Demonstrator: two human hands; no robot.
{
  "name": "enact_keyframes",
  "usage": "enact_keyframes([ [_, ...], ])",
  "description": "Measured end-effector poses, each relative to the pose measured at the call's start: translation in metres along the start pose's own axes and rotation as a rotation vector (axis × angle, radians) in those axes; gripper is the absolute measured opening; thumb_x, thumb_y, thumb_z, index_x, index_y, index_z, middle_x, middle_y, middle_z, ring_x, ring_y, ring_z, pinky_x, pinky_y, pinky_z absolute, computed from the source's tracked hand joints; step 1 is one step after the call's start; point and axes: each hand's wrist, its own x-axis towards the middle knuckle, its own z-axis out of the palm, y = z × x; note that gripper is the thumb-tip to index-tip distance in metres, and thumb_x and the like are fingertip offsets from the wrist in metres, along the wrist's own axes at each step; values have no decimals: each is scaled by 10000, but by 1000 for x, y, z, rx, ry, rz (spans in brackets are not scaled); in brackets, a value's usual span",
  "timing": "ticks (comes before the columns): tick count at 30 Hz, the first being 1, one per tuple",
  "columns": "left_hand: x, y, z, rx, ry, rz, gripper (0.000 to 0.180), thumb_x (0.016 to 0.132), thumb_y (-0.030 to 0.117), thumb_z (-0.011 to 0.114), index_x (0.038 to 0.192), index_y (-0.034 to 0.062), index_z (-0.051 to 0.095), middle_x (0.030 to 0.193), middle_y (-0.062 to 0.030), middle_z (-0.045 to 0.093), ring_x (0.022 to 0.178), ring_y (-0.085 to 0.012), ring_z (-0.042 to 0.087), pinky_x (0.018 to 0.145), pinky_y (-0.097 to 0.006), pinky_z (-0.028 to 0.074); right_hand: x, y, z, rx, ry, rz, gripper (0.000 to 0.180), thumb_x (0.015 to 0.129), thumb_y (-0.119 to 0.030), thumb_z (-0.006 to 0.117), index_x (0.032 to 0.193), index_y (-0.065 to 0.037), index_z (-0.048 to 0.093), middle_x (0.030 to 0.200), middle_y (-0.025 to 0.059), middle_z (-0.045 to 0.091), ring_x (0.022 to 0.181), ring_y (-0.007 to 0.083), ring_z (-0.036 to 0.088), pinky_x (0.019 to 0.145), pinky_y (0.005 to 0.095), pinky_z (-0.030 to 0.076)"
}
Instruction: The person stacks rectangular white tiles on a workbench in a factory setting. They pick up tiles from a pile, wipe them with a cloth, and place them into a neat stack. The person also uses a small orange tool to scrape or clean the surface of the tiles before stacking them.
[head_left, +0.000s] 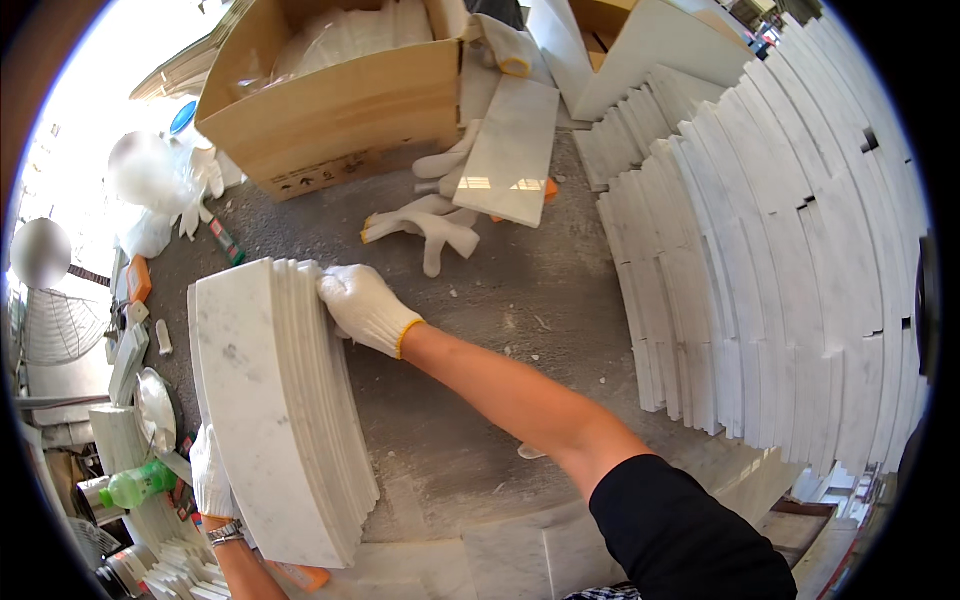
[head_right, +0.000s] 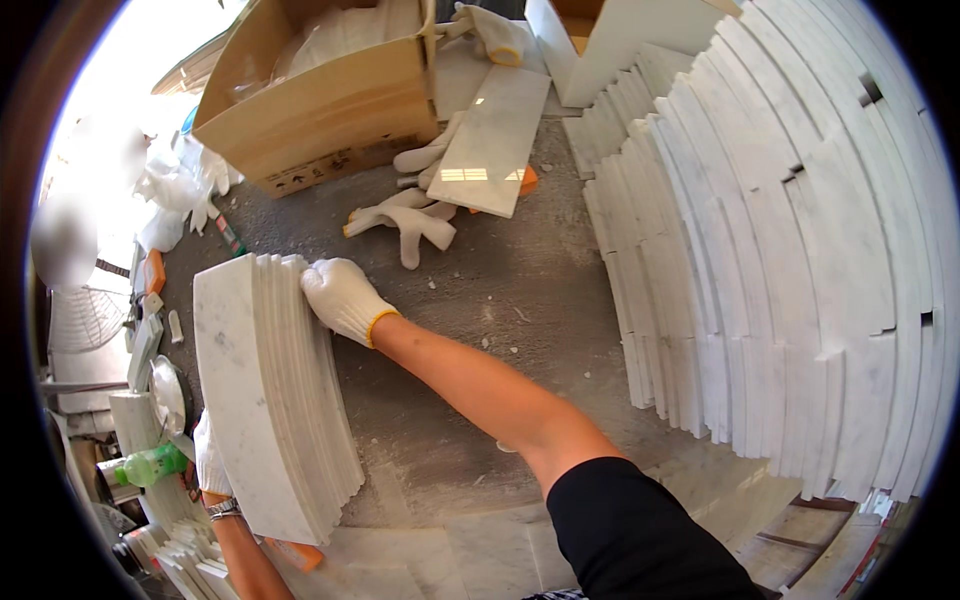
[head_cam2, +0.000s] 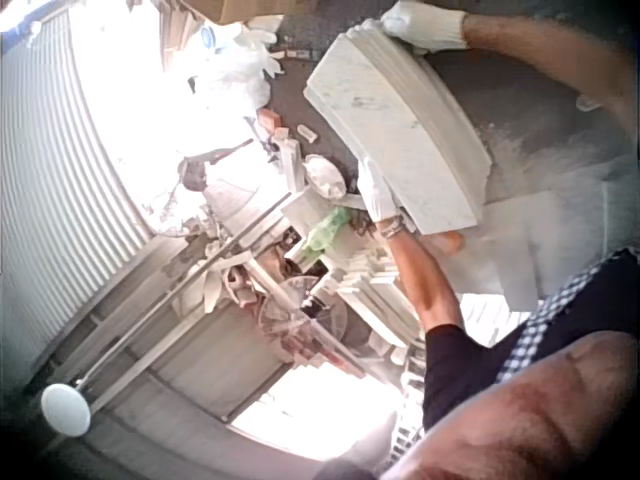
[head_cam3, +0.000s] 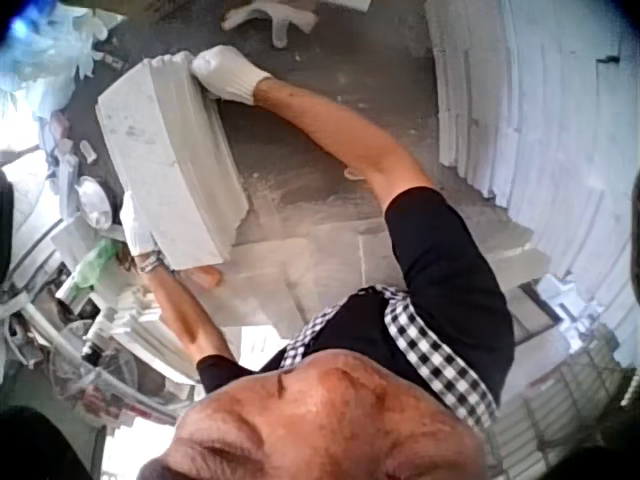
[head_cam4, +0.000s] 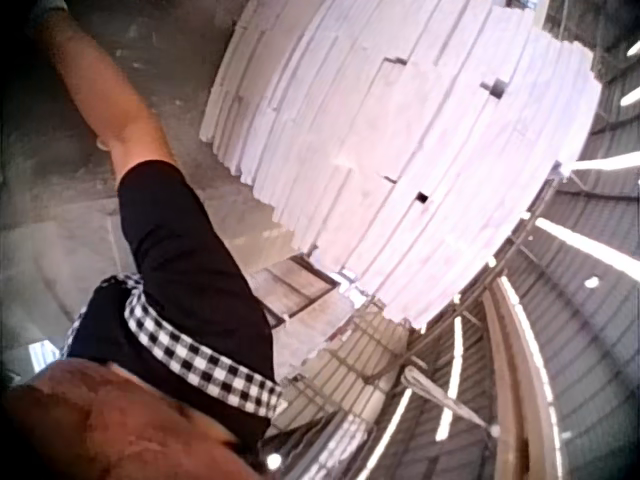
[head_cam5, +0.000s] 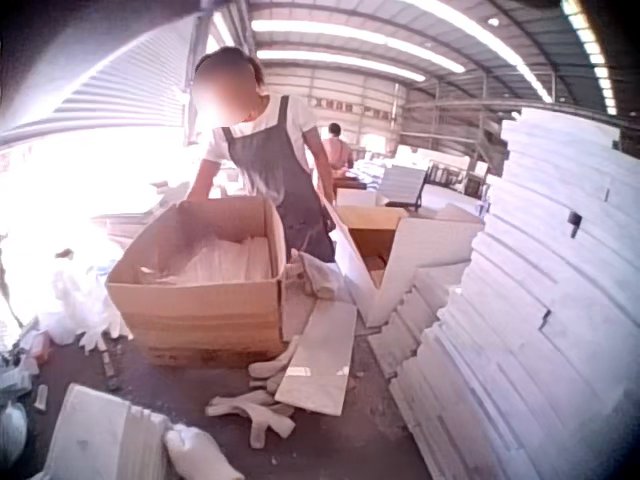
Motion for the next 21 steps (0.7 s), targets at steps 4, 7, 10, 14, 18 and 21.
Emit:
enact_keyframes([
  [4,-5,13,5,25,-26,23,407,1137,352,513,1195,-7,694,1052,-17,703,910,-90,599,821,-275,509,-6,-13,-14,155,-119,202,368,1065,-280,459,969,10,664,672,108,627,531,190,614,545,333,530],
  [7,-13,25,8,179,50,80,408,1131,340,522,1211,-25,687,1039,-24,704,900,-106,581,852,-297,496,-20,-30,-17,165,-111,258,376,1058,-308,479,1076,1,692,752,83,666,568,174,634,568,309,554],
  [10,-22,30,7,292,89,210,444,1104,332,571,1302,-53,670,1099,-74,742,968,-132,613,921,-320,504,-65,-29,-12,183,160,151,411,1036,-262,597,1360,-15,647,1038,84,697,781,135,701,637,307,589],
  [14,-25,28,7,276,135,270,467,1078,315,605,1354,-60,649,1161,-111,757,1034,-138,638,978,-323,501,-103,-17,-38,432,578,178,514,1044,-218,570,1475,50,490,1106,143,654,780,214,723,625,345,623],
  [18,-23,27,5,264,127,267,472,1068,306,614,1351,-71,646,1189,-126,761,1062,-149,656,1003,-330,499,-57,-24,-63,428,453,16,361,1012,-110,499,1359,-70,591,826,17,537,620,89,525,539,264,496],
  [21,-21,26,4,276,114,266,478,1068,310,618,1352,-74,644,1201,-134,758,1062,-157,659,1009,-338,499,8,-42,-60,366,344,1,395,972,-140,610,1348,-18,618,1107,79,642,920,161,645,727,302,557],
])
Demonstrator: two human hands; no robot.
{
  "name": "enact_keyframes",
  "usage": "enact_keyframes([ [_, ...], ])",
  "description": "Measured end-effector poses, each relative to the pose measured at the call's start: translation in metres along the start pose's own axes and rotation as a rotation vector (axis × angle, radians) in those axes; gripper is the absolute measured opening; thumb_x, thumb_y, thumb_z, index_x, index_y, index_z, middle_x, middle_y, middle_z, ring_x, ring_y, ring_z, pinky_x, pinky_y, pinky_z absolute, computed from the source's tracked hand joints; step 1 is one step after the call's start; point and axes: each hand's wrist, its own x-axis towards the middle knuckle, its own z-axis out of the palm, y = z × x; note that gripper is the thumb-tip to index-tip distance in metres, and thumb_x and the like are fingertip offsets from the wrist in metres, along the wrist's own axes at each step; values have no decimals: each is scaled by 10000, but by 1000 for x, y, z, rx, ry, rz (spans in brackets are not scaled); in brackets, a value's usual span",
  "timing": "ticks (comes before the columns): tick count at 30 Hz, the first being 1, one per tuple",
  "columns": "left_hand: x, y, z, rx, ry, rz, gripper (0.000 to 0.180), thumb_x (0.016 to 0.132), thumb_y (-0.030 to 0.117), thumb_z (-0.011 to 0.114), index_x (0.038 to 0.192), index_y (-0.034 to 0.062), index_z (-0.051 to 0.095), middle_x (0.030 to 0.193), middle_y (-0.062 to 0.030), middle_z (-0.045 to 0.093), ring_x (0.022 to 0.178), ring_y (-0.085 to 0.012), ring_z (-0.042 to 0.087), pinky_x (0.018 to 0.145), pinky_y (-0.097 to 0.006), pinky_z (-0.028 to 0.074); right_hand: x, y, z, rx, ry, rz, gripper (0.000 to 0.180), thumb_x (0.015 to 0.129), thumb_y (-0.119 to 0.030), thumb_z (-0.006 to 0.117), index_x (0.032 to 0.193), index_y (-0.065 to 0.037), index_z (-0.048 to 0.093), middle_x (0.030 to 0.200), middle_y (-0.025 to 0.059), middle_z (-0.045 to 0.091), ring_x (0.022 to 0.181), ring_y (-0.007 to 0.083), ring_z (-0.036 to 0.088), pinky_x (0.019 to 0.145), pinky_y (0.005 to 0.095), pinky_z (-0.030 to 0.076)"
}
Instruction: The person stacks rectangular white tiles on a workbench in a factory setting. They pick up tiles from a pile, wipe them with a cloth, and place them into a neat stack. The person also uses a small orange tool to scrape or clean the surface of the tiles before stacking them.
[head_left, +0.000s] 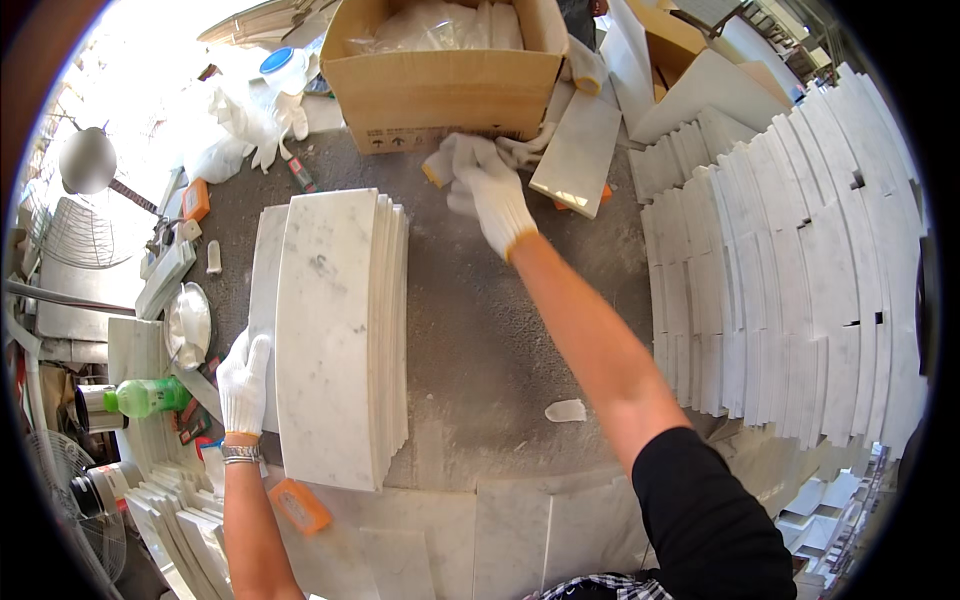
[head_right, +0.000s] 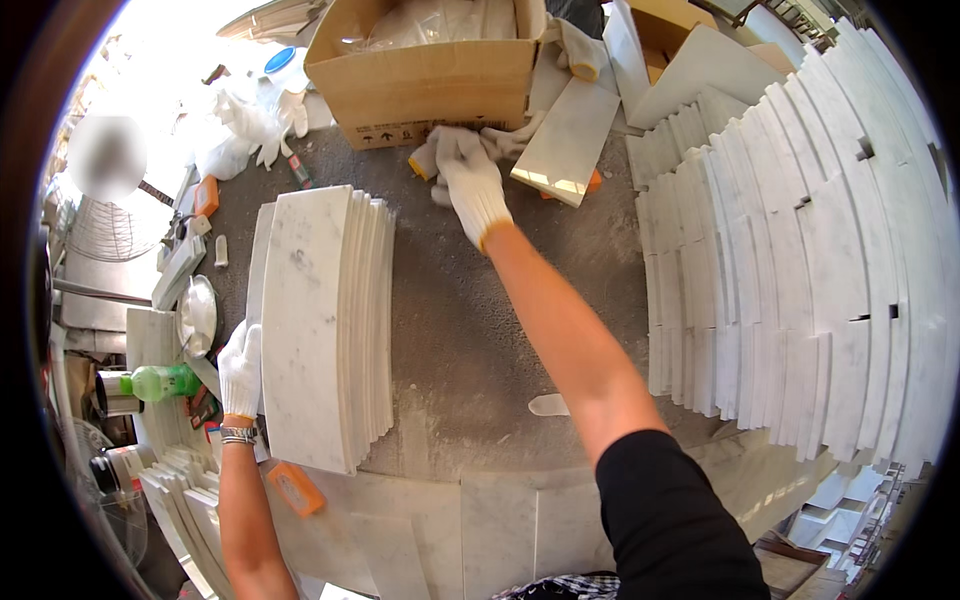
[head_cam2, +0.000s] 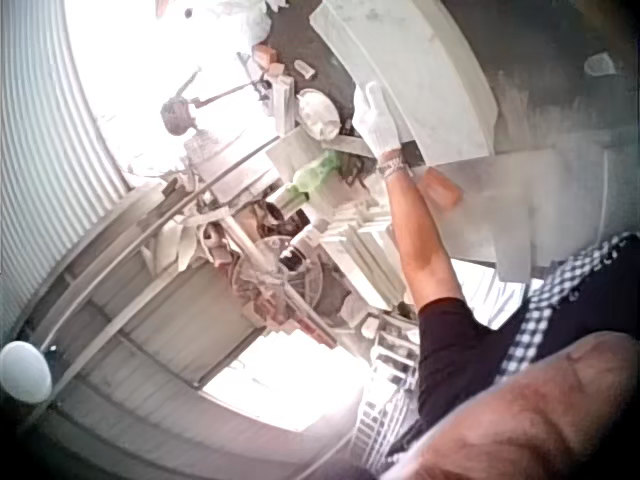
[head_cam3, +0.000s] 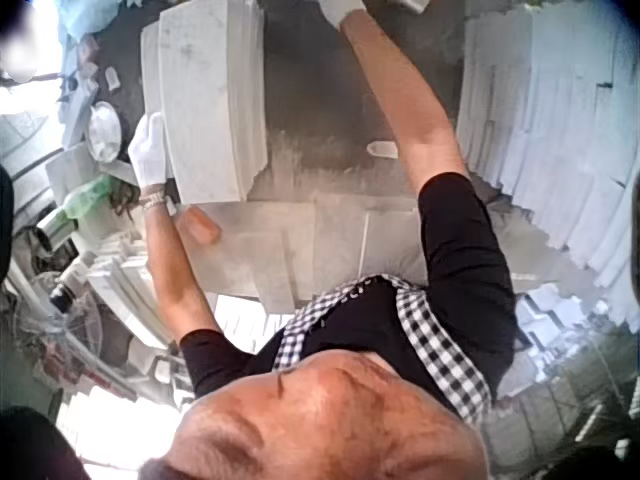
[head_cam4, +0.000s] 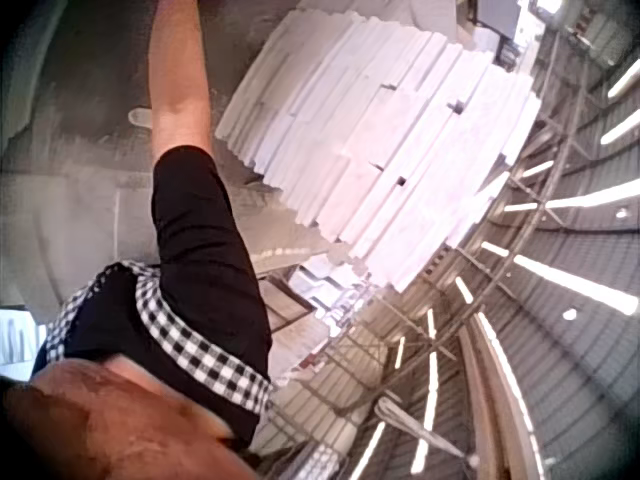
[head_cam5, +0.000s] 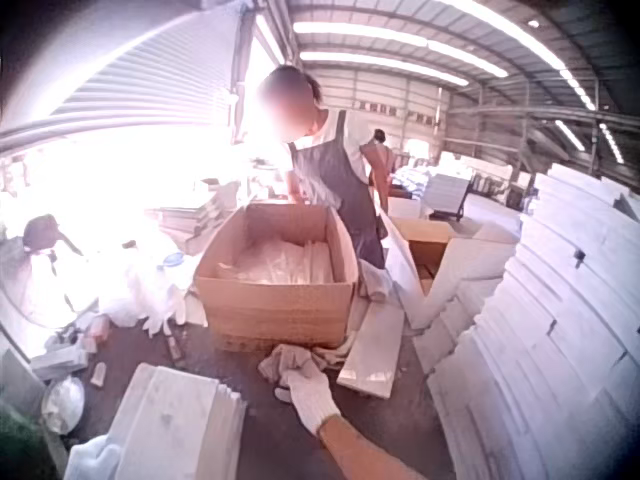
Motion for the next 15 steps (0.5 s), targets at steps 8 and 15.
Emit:
enact_keyframes([
  [8,0,-1,1,59,34,-45,493,1063,331,635,1358,-65,647,1194,-146,765,1041,-168,679,985,-337,515,-15,-6,-7,-218,-8,182,546,951,-176,635,1451,11,522,1111,175,658,923,282,718,775,407,611],
  [15,-26,52,0,491,175,121,569,1073,434,586,1417,-19,618,1317,-258,689,1196,-401,672,1040,-434,505,-239,30,-96,-1085,-53,-721,548,883,-136,733,1397,-23,581,1127,204,644,1030,375,646,914,452,535],
])
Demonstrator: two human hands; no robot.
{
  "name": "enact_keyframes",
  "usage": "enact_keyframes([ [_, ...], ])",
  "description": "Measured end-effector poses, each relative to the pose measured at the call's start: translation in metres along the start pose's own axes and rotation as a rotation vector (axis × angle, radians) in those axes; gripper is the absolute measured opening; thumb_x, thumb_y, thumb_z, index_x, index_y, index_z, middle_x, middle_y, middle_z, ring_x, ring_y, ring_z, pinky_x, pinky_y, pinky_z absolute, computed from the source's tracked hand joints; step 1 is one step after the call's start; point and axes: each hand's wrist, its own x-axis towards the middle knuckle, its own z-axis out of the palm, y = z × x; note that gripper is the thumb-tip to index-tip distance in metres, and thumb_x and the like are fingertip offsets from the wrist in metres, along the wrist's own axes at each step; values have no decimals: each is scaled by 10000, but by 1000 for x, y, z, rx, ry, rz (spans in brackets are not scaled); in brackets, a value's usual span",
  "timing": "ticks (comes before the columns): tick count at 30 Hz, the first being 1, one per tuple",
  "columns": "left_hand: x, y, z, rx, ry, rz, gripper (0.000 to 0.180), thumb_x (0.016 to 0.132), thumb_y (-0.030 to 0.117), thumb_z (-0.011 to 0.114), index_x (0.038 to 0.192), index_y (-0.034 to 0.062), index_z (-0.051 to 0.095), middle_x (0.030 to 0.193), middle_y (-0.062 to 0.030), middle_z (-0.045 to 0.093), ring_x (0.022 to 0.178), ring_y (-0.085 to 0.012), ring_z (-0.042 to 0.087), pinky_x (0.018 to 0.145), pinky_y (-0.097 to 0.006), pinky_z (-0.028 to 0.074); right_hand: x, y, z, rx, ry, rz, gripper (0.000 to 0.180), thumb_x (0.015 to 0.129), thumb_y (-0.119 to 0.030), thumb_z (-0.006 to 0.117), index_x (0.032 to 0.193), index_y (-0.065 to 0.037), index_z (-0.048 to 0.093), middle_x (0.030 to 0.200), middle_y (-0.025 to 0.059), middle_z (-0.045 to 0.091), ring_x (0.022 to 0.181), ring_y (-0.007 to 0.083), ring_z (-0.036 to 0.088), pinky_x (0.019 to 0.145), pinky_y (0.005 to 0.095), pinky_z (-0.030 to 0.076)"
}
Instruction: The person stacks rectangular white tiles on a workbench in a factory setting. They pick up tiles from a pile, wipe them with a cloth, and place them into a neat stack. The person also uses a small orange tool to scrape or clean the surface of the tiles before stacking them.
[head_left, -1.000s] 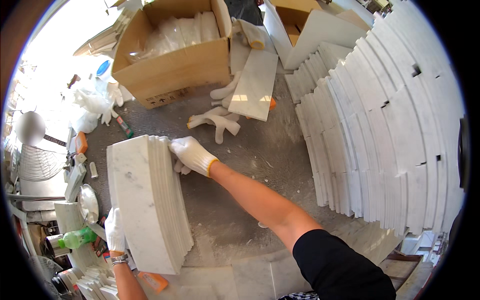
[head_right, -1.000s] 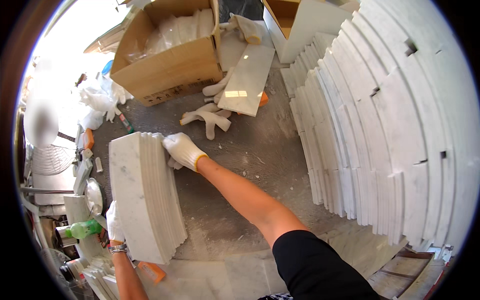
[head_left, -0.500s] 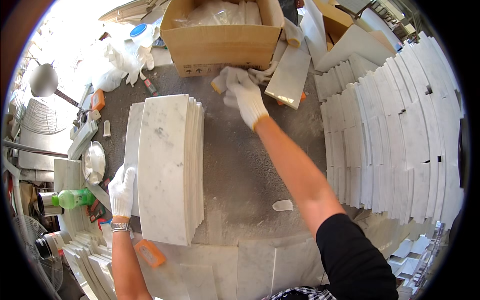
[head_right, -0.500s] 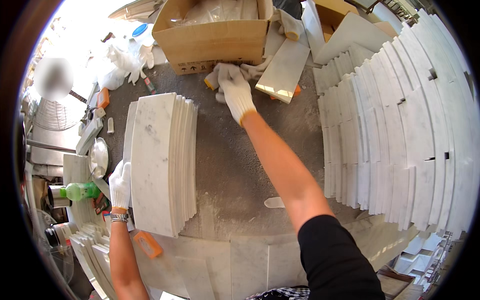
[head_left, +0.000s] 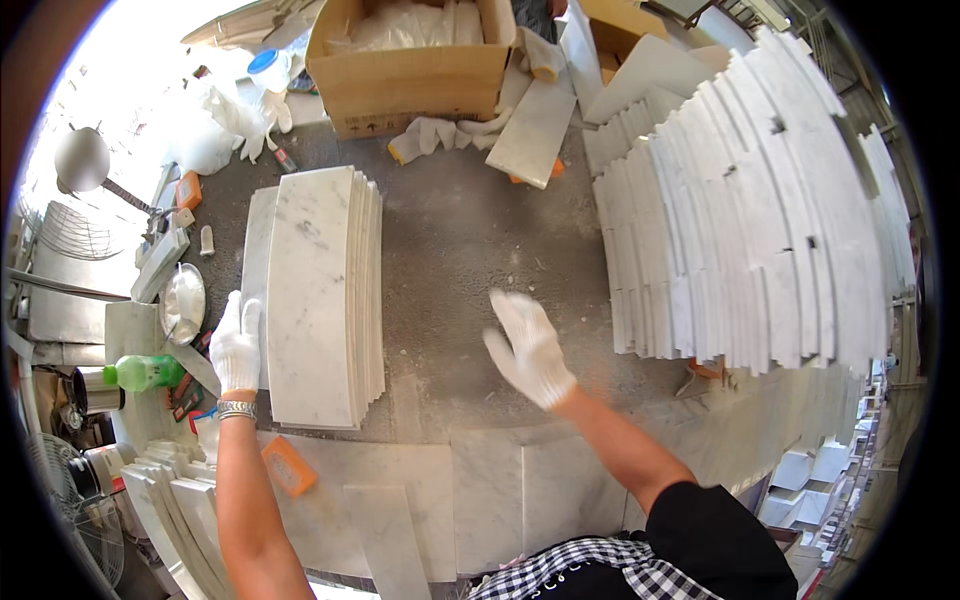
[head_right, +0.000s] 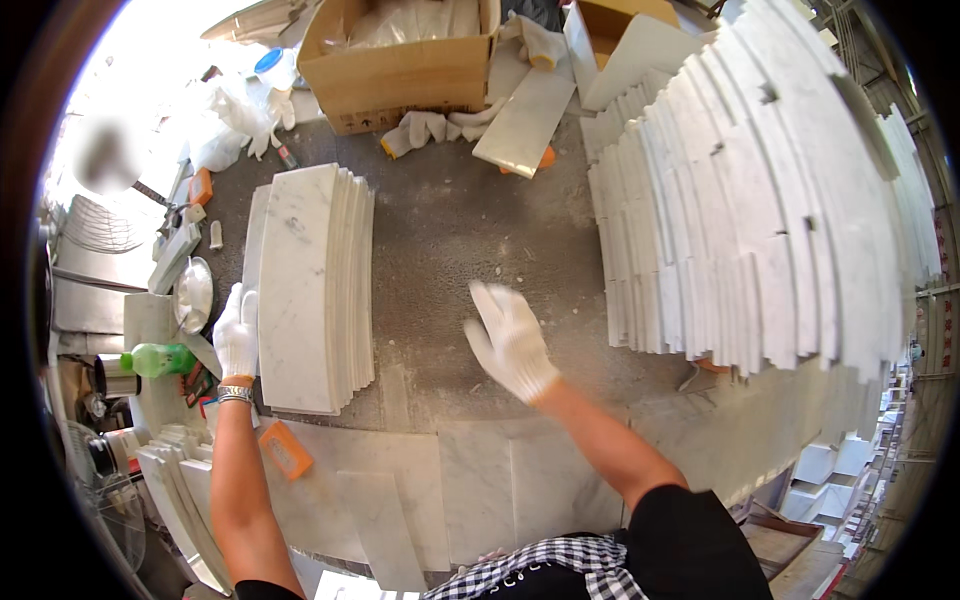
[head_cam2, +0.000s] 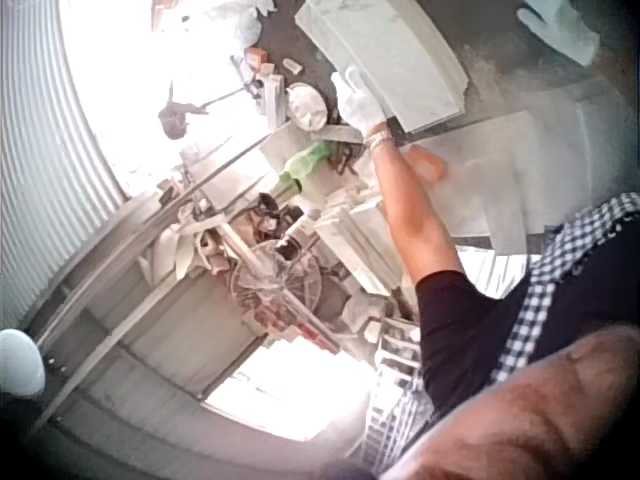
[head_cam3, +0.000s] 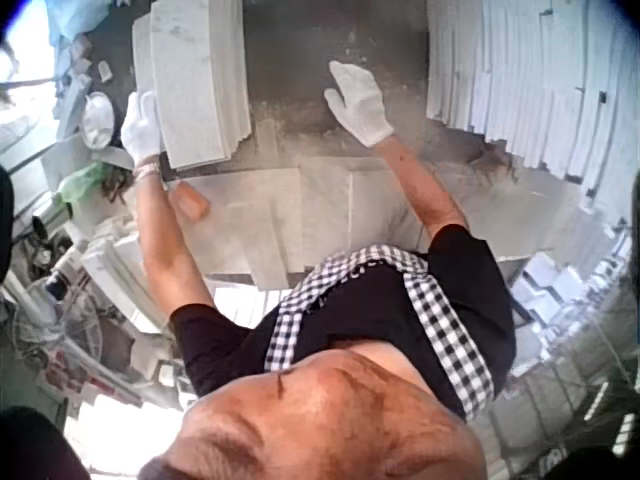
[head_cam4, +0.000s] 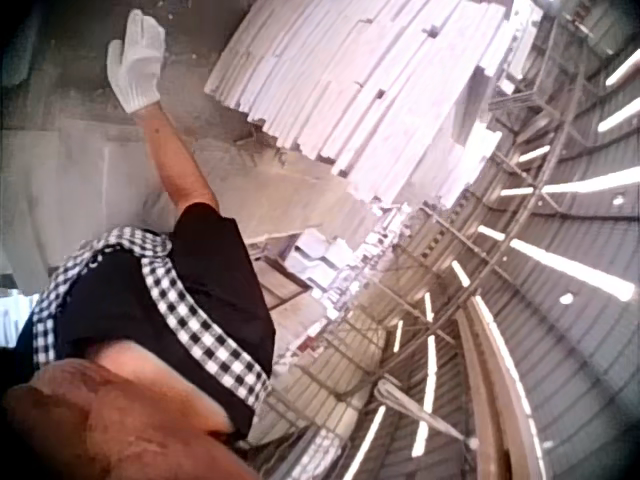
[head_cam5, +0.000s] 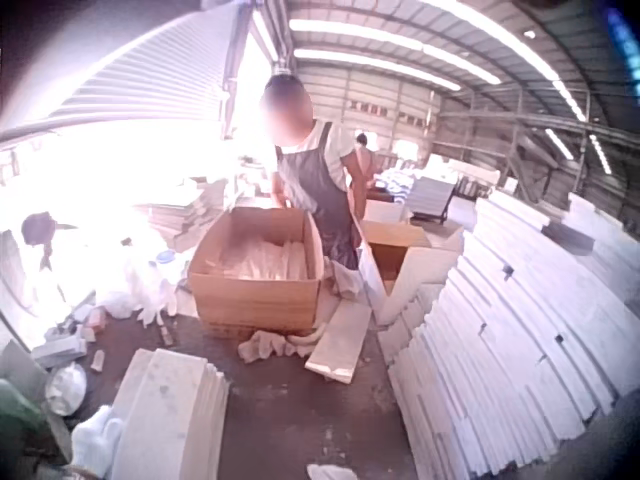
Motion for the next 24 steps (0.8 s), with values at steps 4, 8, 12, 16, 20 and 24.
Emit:
enact_keyframes([
  [4,-28,28,-26,90,11,2,617,1066,419,592,1498,-18,534,1476,-256,587,1331,-401,593,1123,-434,461,-73,1,-54,-301,-298,66,528,829,-126,747,1345,-211,672,1003,115,633,989,342,642,877,442,538],
  [8,-82,36,-51,-114,146,-10,589,1061,316,629,1502,-59,516,1526,-254,556,1397,-370,561,1167,-420,427,-76,17,-67,-228,-397,245,366,875,-136,706,1208,-261,794,930,120,679,990,341,659,875,449,545],
  [12,-164,26,-77,-336,206,-47,569,1059,259,637,1501,-76,511,1515,-265,567,1419,-373,545,1165,-427,429,-70,15,-62,149,-264,556,209,925,-55,691,1101,-55,804,1105,145,772,1020,304,724,943,370,560],
  [16,-273,11,-85,-274,187,26,556,1072,280,618,1494,-69,523,1519,-267,561,1412,-374,554,1164,-439,433,-76,-12,-60,485,-283,559,233,945,-141,684,1127,-41,793,1138,182,767,1062,309,729,960,370,549],
  [20,-389,9,-71,-333,60,-97,598,1060,318,635,1500,-68,513,1518,-285,551,1414,-399,547,1173,-451,424,-76,-46,-60,466,-331,638,324,1004,-312,679,1098,-27,801,1114,198,776,1052,319,743,943,357,548],
  [24,-476,11,-58,-243,-101,-214,623,1025,291,673,1495,-81,504,1512,-299,546,1417,-427,529,1182,-466,415,-74,-88,-45,345,-571,481,389,949,-174,596,1287,-36,729,1231,227,736,1191,375,698,1040,402,516],
])
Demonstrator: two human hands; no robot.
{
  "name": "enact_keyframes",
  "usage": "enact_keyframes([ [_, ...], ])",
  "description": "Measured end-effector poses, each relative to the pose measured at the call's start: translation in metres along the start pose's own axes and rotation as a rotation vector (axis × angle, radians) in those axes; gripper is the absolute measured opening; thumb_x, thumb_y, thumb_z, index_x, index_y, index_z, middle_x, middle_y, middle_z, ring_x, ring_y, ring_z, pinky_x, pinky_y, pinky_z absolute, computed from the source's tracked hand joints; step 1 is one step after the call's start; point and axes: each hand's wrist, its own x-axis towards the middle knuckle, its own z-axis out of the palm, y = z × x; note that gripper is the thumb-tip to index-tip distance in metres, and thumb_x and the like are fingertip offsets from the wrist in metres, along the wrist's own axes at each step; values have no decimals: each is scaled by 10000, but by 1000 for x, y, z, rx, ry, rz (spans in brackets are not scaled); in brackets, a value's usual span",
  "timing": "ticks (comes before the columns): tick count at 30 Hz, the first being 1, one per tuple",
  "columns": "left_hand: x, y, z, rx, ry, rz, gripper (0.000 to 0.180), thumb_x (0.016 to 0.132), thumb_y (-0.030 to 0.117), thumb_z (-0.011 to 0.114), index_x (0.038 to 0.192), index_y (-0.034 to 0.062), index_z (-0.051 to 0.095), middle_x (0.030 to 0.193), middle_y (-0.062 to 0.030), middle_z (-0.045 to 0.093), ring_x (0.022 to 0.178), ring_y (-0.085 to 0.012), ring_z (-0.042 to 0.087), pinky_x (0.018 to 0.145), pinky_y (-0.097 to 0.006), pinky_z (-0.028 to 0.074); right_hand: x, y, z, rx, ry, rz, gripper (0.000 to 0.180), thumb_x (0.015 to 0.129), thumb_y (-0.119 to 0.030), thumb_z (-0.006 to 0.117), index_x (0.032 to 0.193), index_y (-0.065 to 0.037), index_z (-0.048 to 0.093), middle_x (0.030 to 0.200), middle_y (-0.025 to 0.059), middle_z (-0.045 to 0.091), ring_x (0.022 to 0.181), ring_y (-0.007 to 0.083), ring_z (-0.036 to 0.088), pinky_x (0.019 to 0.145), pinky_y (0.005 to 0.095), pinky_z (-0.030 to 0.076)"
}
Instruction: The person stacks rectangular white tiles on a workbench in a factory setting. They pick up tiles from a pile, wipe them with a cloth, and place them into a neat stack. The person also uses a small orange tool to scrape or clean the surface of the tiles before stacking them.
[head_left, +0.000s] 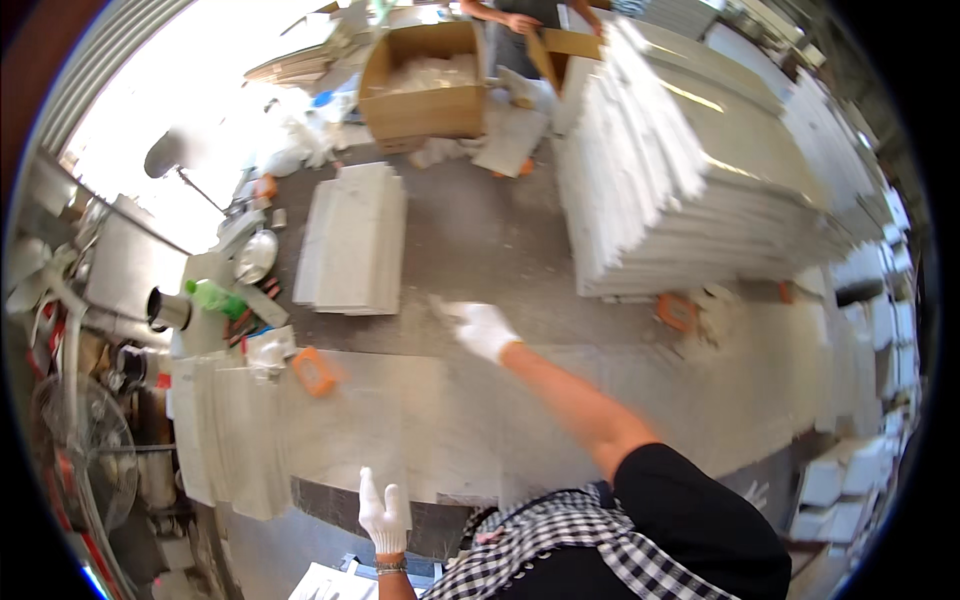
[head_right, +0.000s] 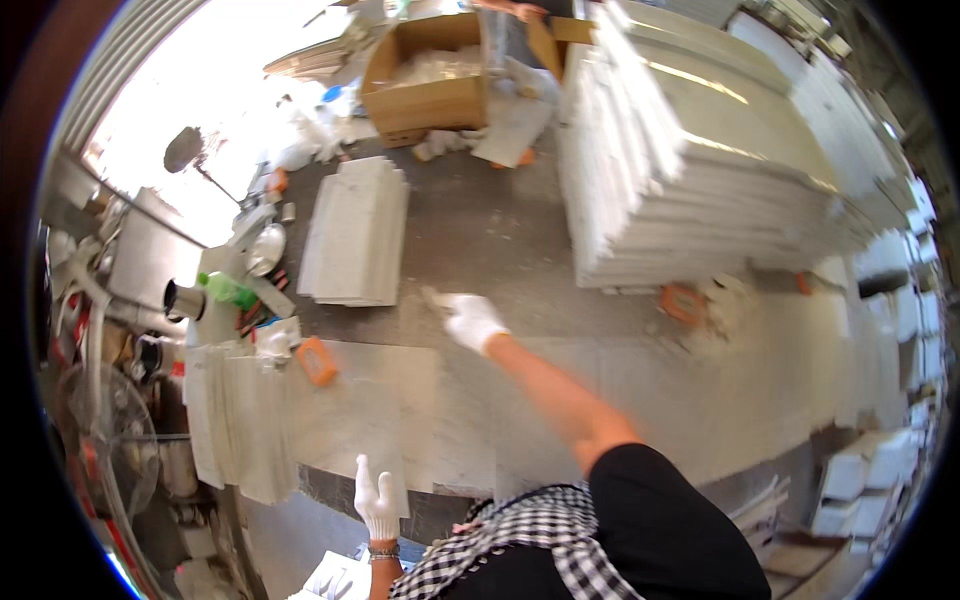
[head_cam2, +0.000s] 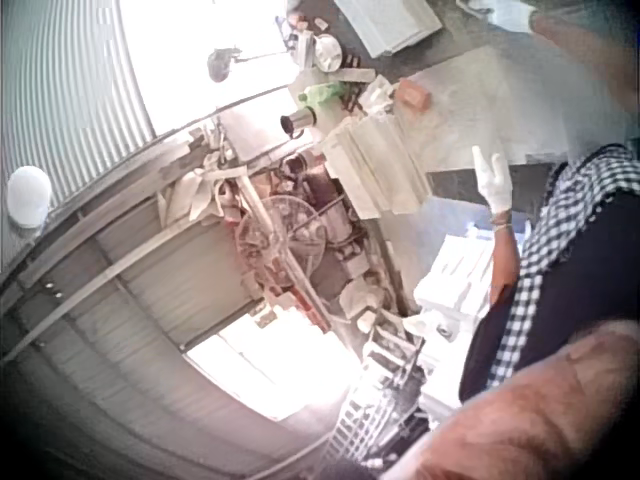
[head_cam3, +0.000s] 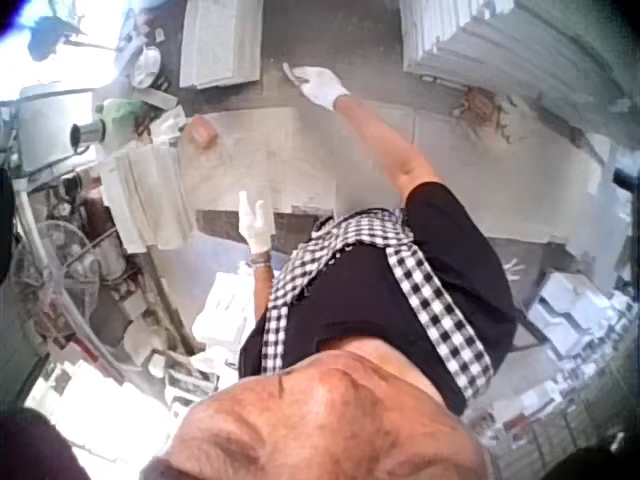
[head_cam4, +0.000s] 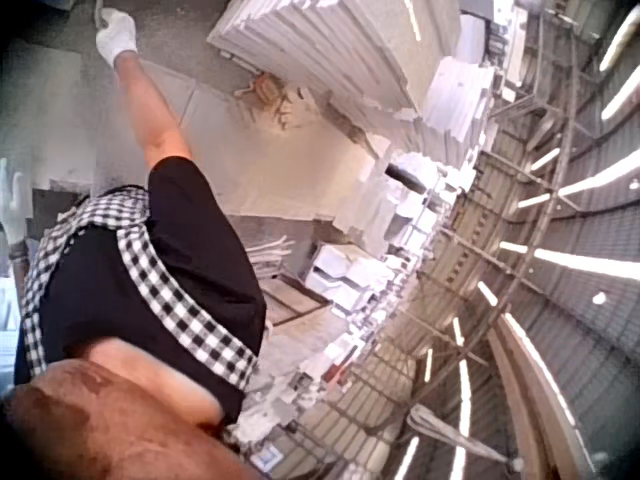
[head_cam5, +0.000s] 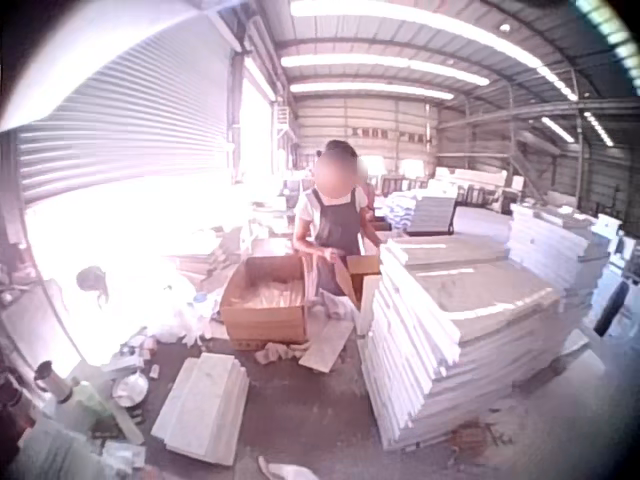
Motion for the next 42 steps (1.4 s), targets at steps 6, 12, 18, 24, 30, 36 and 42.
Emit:
enact_keyframes([
  [6,-47,-16,18,70,38,114,628,998,264,679,1505,-60,498,1531,-307,516,1457,-469,449,1228,-512,340,-67,-8,41,-482,-36,-289,655,948,-325,664,1530,-101,466,1629,220,391,1461,474,416,1153,614,390],
  [12,-57,-8,43,121,-108,200,702,932,223,721,1537,-17,459,1617,-313,401,1498,-542,335,1237,-624,223,-215,98,6,-734,-82,-244,788,991,-469,613,1621,-63,370,1728,225,228,1596,465,164,1241,697,172],
  [18,-61,30,85,172,-274,546,758,884,312,760,1511,-1,469,1607,-319,395,1492,-558,306,1217,-690,174,-346,212,-107,-711,280,666,1028,965,-734,476,1679,-45,207,1729,272,189,1593,466,177,1247,691,52],
  [24,-58,96,110,311,-267,589,789,892,386,740,1517,12,436,1599,-312,381,1459,-527,339,1151,-689,251,-364,245,-130,-854,471,762,1001,928,-680,578,1638,-27,311,1682,239,329,1548,458,256,1198,632,191],
  [30,-69,169,140,263,-147,490,710,941,421,698,1499,41,479,1591,-294,413,1422,-493,404,1106,-654,326,-377,258,-134,-828,514,698,976,927,-670,583,1618,-18,357,1685,243,321,1542,457,269,1184,685,197],
  [36,-96,210,153,100,-227,334,668,1016,473,616,1551,90,504,1624,-297,406,1491,-500,384,1206,-627,296,-408,294,-142,-833,423,436,906,962,-665,531,1613,-52,385,1693,227,320,1561,468,242,1204,727,157],
  [42,-156,242,186,655,-219,279,920,989,613,568,1670,78,258,1736,-282,139,1571,-543,154,1166,-765,206,-500,375,-215,-716,179,234,806,989,-652,493,1638,-186,386,1720,168,298,1584,460,199,1232,716,97],
])
